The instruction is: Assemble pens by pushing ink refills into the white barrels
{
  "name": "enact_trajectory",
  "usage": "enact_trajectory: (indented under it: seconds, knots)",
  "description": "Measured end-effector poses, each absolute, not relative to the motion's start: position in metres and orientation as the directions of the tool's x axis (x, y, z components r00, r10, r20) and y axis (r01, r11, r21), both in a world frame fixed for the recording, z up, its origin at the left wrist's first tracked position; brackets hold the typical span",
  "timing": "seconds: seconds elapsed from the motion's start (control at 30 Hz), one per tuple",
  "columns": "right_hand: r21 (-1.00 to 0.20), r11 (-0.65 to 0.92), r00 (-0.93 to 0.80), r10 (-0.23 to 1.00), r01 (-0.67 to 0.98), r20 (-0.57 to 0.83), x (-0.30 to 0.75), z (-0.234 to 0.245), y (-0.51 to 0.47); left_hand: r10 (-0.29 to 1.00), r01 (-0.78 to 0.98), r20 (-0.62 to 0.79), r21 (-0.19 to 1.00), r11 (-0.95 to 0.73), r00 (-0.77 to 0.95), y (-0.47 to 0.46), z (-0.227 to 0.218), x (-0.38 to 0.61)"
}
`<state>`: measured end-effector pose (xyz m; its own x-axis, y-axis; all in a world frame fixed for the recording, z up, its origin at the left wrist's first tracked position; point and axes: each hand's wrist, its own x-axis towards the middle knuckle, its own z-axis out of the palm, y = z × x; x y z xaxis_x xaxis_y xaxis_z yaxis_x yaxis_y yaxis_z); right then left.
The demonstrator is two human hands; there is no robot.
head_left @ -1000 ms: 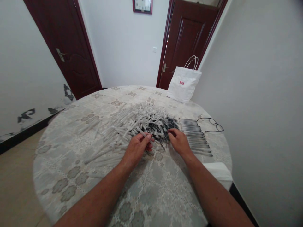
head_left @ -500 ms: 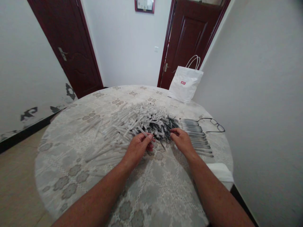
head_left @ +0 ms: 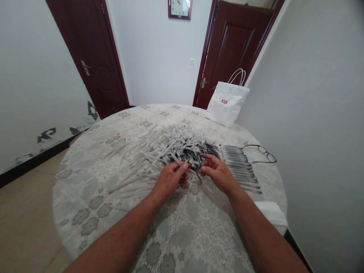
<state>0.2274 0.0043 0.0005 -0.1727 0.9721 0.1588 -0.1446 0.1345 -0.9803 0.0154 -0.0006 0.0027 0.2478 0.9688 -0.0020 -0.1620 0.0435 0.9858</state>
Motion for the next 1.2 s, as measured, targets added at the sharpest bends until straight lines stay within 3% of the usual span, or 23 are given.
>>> enact_trajectory:
  seconds: [0.1, 0.4, 0.6, 0.7, 0.83, 1.07, 1.2]
  knots:
    - [-0.991, 0.1, -0.301, 0.946, -0.089, 0.123, 0.215, 0.003, -0.004, 0.965, -0.131, 0.023, 0.991, 0.011, 0.259, 0.001, 0.002, 0.014]
    - [-0.998, 0.034, -0.478, 0.878, 0.059, 0.001, 0.212, 0.004, -0.015, 0.932, 0.035, 0.097, 0.993, -0.117, 0.35, -0.004, 0.007, 0.012]
    - [-0.989, 0.14, -0.255, 0.959, 0.045, 0.124, 0.225, 0.006, -0.009, 0.812, 0.074, 0.03, 0.993, -0.091, 0.583, -0.012, 0.014, 0.011]
    - [-0.991, 0.131, -0.245, 0.962, 0.018, 0.123, 0.229, 0.004, -0.007, 0.746, 0.129, -0.016, 0.987, -0.094, 0.665, -0.016, 0.015, 0.011]
    - [-0.988, 0.14, -0.333, 0.937, 0.068, 0.11, 0.228, 0.004, -0.009, 0.744, 0.135, -0.025, 0.987, -0.088, 0.667, -0.016, 0.016, 0.011]
    - [-0.994, 0.11, -0.369, 0.925, 0.017, 0.096, 0.224, 0.004, -0.011, 0.751, 0.11, -0.045, 0.993, -0.037, 0.659, -0.016, 0.016, 0.01]
    - [-0.985, 0.053, -0.247, 0.965, -0.162, 0.093, 0.224, 0.007, -0.011, 0.82, -0.043, -0.034, 0.997, 0.072, 0.572, -0.012, 0.014, 0.012]
